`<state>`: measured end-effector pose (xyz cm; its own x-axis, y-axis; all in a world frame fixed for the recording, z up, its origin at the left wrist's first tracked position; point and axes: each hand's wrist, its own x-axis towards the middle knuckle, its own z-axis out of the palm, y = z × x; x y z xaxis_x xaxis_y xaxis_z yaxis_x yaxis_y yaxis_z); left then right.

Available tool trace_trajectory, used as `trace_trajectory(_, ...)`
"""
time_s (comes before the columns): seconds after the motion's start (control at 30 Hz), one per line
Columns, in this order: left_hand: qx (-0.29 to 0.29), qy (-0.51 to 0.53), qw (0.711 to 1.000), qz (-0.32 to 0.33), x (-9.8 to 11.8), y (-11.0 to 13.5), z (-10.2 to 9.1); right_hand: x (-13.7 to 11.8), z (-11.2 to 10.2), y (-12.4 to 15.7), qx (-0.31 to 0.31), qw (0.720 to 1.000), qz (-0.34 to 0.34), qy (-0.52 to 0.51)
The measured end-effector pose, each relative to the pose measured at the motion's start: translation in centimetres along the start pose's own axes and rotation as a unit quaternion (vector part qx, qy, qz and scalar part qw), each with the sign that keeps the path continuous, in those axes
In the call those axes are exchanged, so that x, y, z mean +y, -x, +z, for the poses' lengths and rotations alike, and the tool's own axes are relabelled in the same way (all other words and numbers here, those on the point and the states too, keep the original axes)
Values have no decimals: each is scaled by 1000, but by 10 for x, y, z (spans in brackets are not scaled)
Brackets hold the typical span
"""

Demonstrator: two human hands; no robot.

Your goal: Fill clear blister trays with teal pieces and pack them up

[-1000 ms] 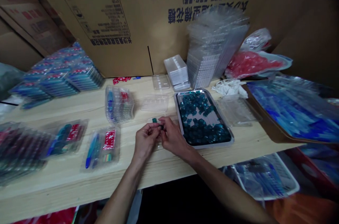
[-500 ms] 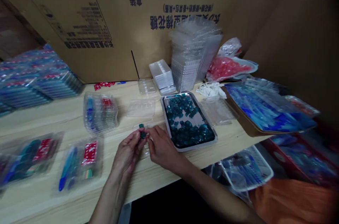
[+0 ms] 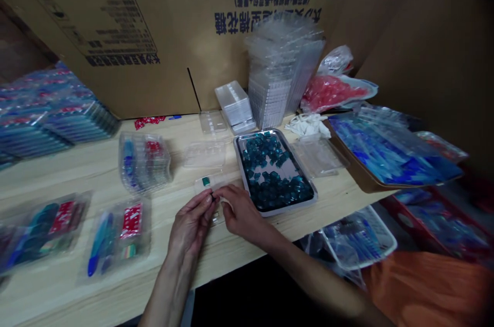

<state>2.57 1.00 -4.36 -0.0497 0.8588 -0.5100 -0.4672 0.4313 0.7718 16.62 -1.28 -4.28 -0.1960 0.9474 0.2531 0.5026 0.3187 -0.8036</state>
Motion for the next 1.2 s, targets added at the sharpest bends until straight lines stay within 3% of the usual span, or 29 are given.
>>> trace_trajectory(0.07, -15, -33, 999, 28, 4, -1, -6, 7, -10, -6, -38, 999, -9, -21)
trace_trajectory(0.17, 2, -148, 976, 159, 17, -9, -22, 20, -36, -13, -41, 996, 11, 78)
trace_trajectory(0.27, 15, -338, 886, 317, 34, -22, -37, 34, -63, -13, -31, 954, 91, 285)
trace_trajectory(0.33, -2, -436, 818, 375, 39, -30, -40, 43, -74, -12, -74, 916, 116, 376)
trace_trajectory(0.4, -32, -495, 769, 405, 37, -39, -38, 50, -77, -12, -103, 897, 124, 412)
trace_trajectory(0.53, -100, -561, 695, 438, 21, -55, -29, 58, -73, -16, -95, 898, 152, 401)
trace_trajectory(0.6, -122, -574, 674, 448, 15, -63, -28, 60, -73, -19, -98, 903, 160, 386)
trace_trajectory(0.73, -123, -553, 680, 465, 11, -73, -32, 61, -74, -21, -102, 908, 166, 371)
trace_trajectory(0.87, -134, -487, 732, 456, 10, -73, -37, 61, -71, -20, -69, 903, 156, 394)
trace_trajectory(1.0, -117, -421, 791, 428, 12, -70, -40, 67, -67, -21, -71, 918, 125, 369)
trace_trajectory(1.2, -107, -382, 838, 375, 18, -67, -41, 62, -67, -20, 0, 927, 123, 355)
